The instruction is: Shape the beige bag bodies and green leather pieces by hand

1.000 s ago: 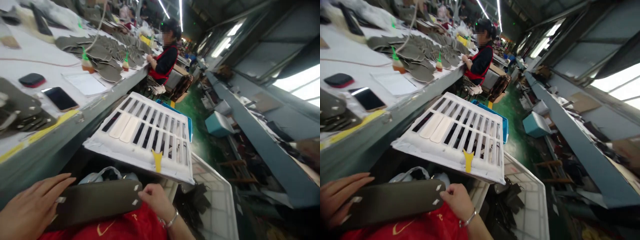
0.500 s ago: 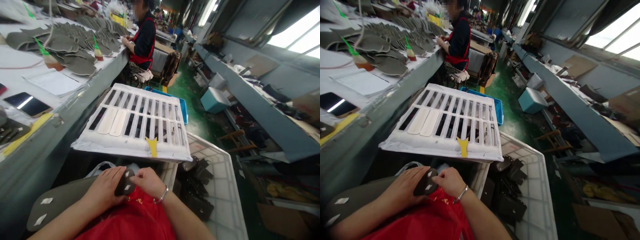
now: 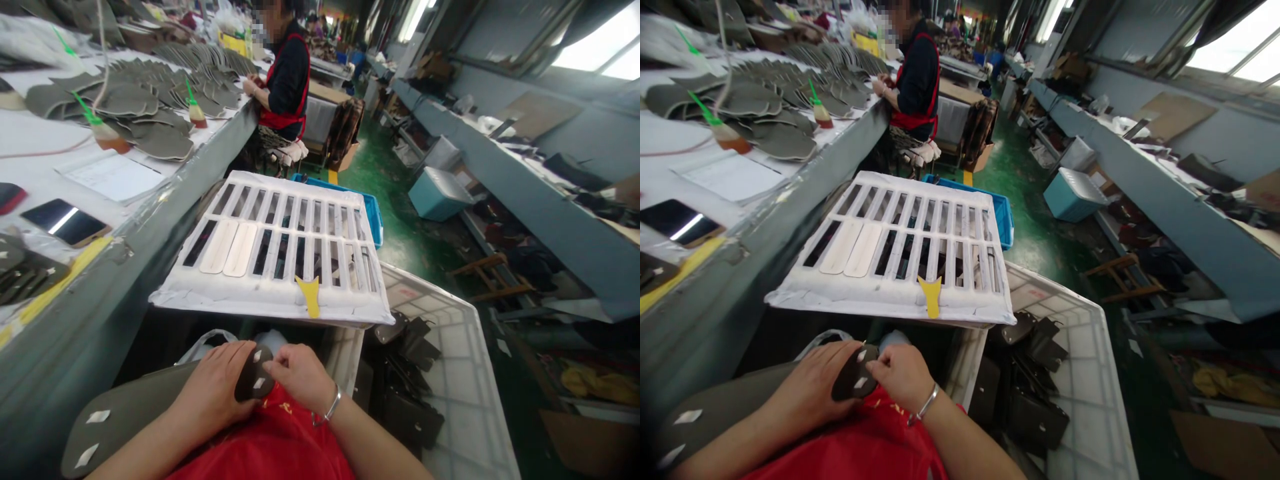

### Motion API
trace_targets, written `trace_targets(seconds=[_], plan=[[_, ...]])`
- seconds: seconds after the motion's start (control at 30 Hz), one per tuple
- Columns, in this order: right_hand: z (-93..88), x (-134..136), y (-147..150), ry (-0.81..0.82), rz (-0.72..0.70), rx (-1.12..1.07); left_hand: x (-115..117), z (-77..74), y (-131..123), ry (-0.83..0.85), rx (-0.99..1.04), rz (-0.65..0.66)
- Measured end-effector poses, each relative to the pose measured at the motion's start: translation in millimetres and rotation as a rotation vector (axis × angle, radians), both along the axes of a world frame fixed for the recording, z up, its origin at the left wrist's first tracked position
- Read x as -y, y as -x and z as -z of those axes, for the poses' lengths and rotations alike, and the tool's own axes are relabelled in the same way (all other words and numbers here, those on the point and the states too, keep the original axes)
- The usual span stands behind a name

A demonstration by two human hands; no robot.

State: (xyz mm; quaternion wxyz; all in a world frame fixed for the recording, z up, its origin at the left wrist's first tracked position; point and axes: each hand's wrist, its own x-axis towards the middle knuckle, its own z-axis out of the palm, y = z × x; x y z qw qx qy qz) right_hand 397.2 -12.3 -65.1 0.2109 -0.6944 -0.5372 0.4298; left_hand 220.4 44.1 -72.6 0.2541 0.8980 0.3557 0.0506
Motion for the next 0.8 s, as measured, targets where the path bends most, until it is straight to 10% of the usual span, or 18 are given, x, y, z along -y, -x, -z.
trace_targets(seconds=[0.8], plan=[[16.6, 2.7, 21.5, 0.029, 0.131, -0.046, 2.3, -1.4, 34.3, -0.113, 0.045, 0.047]])
